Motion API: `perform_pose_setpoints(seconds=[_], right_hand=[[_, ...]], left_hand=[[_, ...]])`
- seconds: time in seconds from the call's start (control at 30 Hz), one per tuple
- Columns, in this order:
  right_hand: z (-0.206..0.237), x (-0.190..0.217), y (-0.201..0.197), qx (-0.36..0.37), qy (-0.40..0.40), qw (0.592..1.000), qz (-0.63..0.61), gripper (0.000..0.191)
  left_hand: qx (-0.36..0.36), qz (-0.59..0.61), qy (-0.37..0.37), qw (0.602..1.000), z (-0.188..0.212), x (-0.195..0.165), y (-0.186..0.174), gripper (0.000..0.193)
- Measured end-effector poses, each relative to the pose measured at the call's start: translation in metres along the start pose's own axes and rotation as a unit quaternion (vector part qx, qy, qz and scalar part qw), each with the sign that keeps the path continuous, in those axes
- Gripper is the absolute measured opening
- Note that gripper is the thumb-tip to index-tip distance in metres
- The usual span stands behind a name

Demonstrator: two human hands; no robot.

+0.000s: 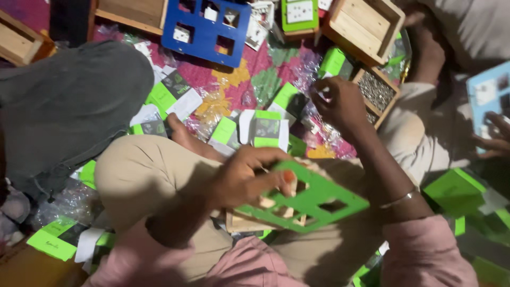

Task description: The person sits on the floor among piles of colorful switch plates and wooden boxes. They align a green faceplate onto a wooden box base, press it into place, and then insert white switch modules into the cutouts of the faceplate by hand.

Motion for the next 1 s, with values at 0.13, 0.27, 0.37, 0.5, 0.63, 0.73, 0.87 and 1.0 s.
perform_pose_setpoints(seconds=[0.13,0.27,0.37,0.5,0.63,0.73,0.87,1.0], right_hand=[[-0.081,0.040,0.021,0.007,-0.033,0.981,-0.189,0.034],[-0.144,0.058,0.083,0.080,0.081,0.952,-0.285,0.059],[-0.163,0.075,0.107,0.064,0.092,0.960,-0.257,0.061],[-0.161,0.091,0.134,0.095,0.122,0.945,-0.289,0.060],[-0.150,0.115,0.140,0.075,0.042,0.958,-0.272,0.056],[-0.151,0.116,0.144,0.092,0.019,0.961,-0.259,0.051],[-0.163,0.098,0.115,-0.018,-0.017,0.996,-0.081,0.054],[-0.175,0.102,0.096,-0.060,-0.119,0.991,-0.012,0.090]], left_hand=[[0.032,-0.021,0.019,0.999,0.005,-0.022,0.003,0.028],[0.016,-0.008,0.019,1.000,0.012,-0.044,-0.015,0.027],[-0.001,0.027,0.045,0.999,0.014,-0.057,-0.030,0.027],[-0.003,-0.008,0.037,0.999,0.017,-0.059,-0.039,0.026],[-0.002,-0.013,0.032,0.999,0.018,-0.058,-0.040,0.026],[-0.003,-0.004,0.023,1.000,0.021,-0.059,-0.040,0.028],[-0.022,0.001,0.032,0.999,0.023,-0.064,-0.041,0.029],[-0.039,-0.001,0.027,0.999,0.022,-0.061,-0.042,0.030]])
Point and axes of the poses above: each hand's wrist, its own z-axis away from the middle knuckle, its own y-axis out of the palm, x = y × z, the point moved 9 cm from there along -z, towards the middle knuckle, and after that the axes turned 10 degrees about y, right-handed, at the moved point
